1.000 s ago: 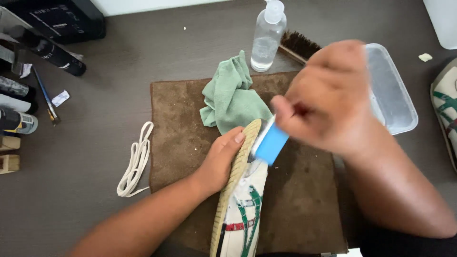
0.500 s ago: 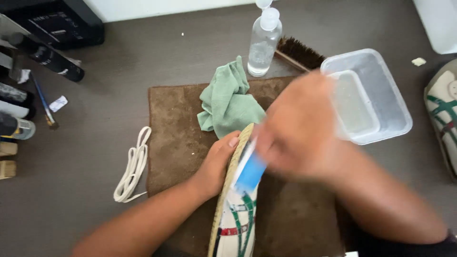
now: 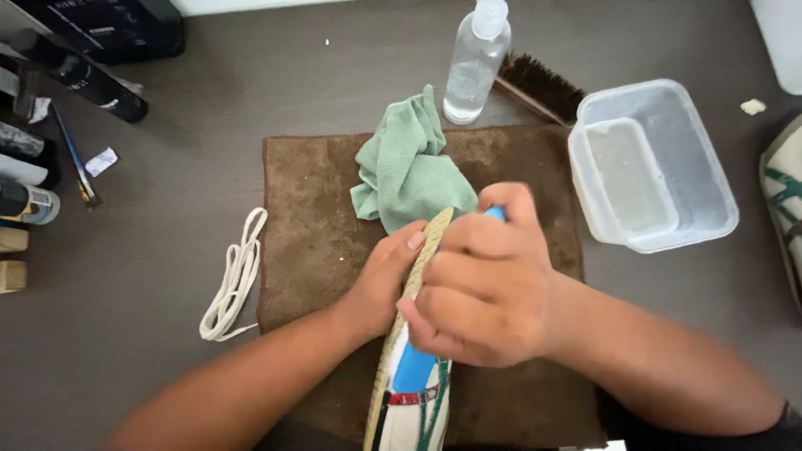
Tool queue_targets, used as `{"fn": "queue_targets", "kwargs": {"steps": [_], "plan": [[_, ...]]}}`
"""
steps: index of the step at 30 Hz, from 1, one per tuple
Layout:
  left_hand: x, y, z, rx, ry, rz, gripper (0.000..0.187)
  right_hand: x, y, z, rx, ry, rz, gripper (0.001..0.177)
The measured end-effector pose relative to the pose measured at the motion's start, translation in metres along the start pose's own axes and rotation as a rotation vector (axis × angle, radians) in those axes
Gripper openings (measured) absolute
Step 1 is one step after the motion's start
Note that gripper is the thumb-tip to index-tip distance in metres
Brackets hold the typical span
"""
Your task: The person scrubs a white sneaker with green and red stripes using a blue brush and a cleaning solution, then wipes the shoe with a green cloth. The person repeats the scrubbing and wiping process on different parts of the shoe.
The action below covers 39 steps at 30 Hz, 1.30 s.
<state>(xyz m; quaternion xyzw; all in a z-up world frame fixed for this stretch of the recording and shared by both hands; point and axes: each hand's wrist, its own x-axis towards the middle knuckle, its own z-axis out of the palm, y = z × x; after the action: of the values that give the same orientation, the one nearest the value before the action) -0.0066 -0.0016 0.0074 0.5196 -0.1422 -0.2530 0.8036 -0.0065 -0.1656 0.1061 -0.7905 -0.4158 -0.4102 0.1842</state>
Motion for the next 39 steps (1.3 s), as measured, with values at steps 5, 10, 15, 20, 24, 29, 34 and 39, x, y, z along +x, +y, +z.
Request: {"fn": "queue_targets", "kwargs": {"steps": [5, 10, 15, 20, 24, 29, 34, 39], "plan": [[-0.004, 0.008, 0.002, 0.092, 0.044, -0.044, 0.038, -0.009, 0.048, -0.019, -0.009, -0.014, 0.09, 0.031], [-0.001, 0.007, 0.004, 0.079, 0.028, -0.022, 0.032, -0.004, 0.011, -0.009, -0.062, -0.06, 0.043, 0.028], [-0.004, 0.009, 0.003, 0.177, 0.05, 0.01, 0.035, -0.015, 0.023, -0.006, 0.045, -0.139, -0.091, 0.035], [-0.004, 0.012, 0.007, 0.022, 0.04, -0.113, 0.037, -0.01, 0.048, -0.023, -0.072, -0.052, 0.111, 0.026], [0.0, 0.01, 0.006, 0.202, 0.03, 0.017, 0.035, -0.002, 0.003, 0.001, 0.076, -0.099, 0.01, 0.032], [-0.004, 0.012, 0.008, 0.061, 0.04, -0.065, 0.035, -0.005, 0.055, -0.025, 0.055, -0.055, 0.181, 0.033], [0.001, 0.012, 0.01, 0.115, 0.031, -0.07, 0.038, -0.005, 0.016, -0.007, -0.187, -0.281, 0.102, 0.025], [-0.002, 0.009, 0.008, 0.163, 0.037, -0.005, 0.034, -0.01, 0.024, -0.009, -0.306, -0.768, -0.033, 0.037]]}}
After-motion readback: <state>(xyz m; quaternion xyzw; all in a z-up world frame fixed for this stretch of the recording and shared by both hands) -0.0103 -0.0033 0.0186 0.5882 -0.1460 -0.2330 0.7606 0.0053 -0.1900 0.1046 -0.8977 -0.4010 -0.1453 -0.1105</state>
